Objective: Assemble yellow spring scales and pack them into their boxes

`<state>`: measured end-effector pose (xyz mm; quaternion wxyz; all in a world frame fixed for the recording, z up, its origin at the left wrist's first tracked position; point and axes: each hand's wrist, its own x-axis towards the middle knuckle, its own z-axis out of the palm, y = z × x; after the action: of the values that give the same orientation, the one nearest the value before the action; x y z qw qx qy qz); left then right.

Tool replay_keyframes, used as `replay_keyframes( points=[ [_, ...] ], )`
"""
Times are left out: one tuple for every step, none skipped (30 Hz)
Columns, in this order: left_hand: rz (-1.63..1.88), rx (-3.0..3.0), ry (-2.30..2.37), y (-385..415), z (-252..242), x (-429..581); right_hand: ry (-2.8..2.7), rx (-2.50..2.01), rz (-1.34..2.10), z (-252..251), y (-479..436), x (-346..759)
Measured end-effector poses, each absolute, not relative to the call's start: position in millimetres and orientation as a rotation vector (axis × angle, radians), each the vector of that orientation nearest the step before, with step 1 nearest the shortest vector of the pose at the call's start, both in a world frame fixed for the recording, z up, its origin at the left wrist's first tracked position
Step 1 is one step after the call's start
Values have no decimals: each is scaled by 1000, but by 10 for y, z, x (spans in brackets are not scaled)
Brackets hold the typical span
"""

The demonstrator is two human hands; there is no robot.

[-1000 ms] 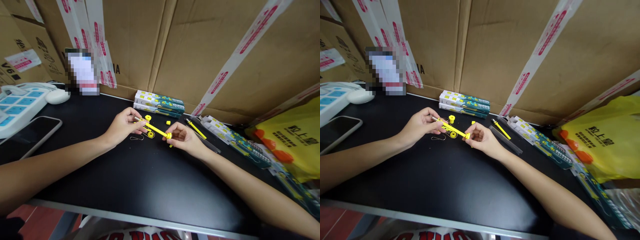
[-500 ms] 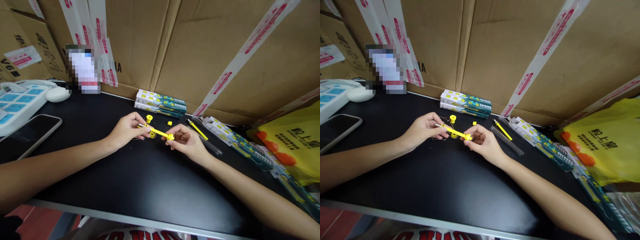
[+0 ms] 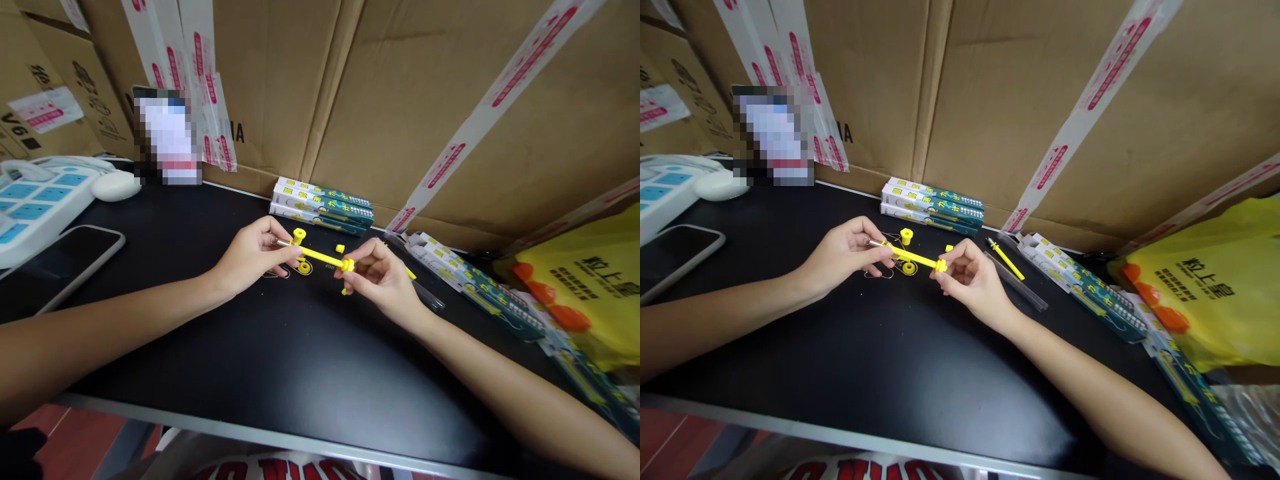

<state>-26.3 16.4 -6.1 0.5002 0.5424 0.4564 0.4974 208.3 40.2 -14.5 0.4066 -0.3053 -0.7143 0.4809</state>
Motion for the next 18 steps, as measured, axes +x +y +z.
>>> replay_keyframes(
  points=[
    [1206, 1285, 1113, 171, -49, -274, -1791, -768, 1159, -140, 400, 2083],
    [1218, 1257, 1121, 184, -35, -288, -1780, -770, 1109, -132, 400, 2085],
    [1239, 1224, 1132, 201, -20, -305, -1771, -771, 1072, -123, 401, 2088],
    [1275, 1212, 1129, 219, -4, -322, -1765, -772, 1059, -113, 403, 2093],
    [1311, 1220, 1127, 235, 10, -337, -1760, -774, 1068, -103, 407, 2098],
    [1336, 1235, 1125, 248, 22, -347, -1755, -777, 1096, -96, 410, 2101],
    [1348, 1258, 1122, 256, 29, -352, -1752, -783, 1136, -91, 413, 2102],
    [1345, 1284, 1121, 258, 30, -351, -1744, -791, 1180, -90, 415, 2101],
    [1334, 1310, 1117, 255, 25, -345, -1731, -801, 1222, -92, 416, 2097],
    [1320, 1336, 1113, 247, 14, -337, -1714, -813, 1261, -96, 416, 2091],
    [1307, 1359, 1108, 237, 0, -327, -1697, -824, 1299, -101, 416, 2084],
    [1297, 1379, 1102, 226, -16, -317, -1682, -835, 1337, -107, 415, 2076],
    [1290, 1395, 1097, 214, -32, -308, -1669, -848, 1375, -112, 414, 2069],
    [1287, 1411, 1091, 204, -46, -301, -1661, -862, 1414, -116, 412, 2063],
    [1285, 1426, 1083, 194, -56, -295, -1659, -878, 1453, -119, 408, 2057],
    [1284, 1442, 1074, 185, -63, -289, -1661, -894, 1486, -120, 403, 2052],
    [1283, 1458, 1062, 177, -68, -284, -1668, -911, 1514, -120, 397, 2047],
    [1285, 1473, 1050, 170, -72, -278, -1676, -928, 1538, -120, 388, 2042]
  ],
)
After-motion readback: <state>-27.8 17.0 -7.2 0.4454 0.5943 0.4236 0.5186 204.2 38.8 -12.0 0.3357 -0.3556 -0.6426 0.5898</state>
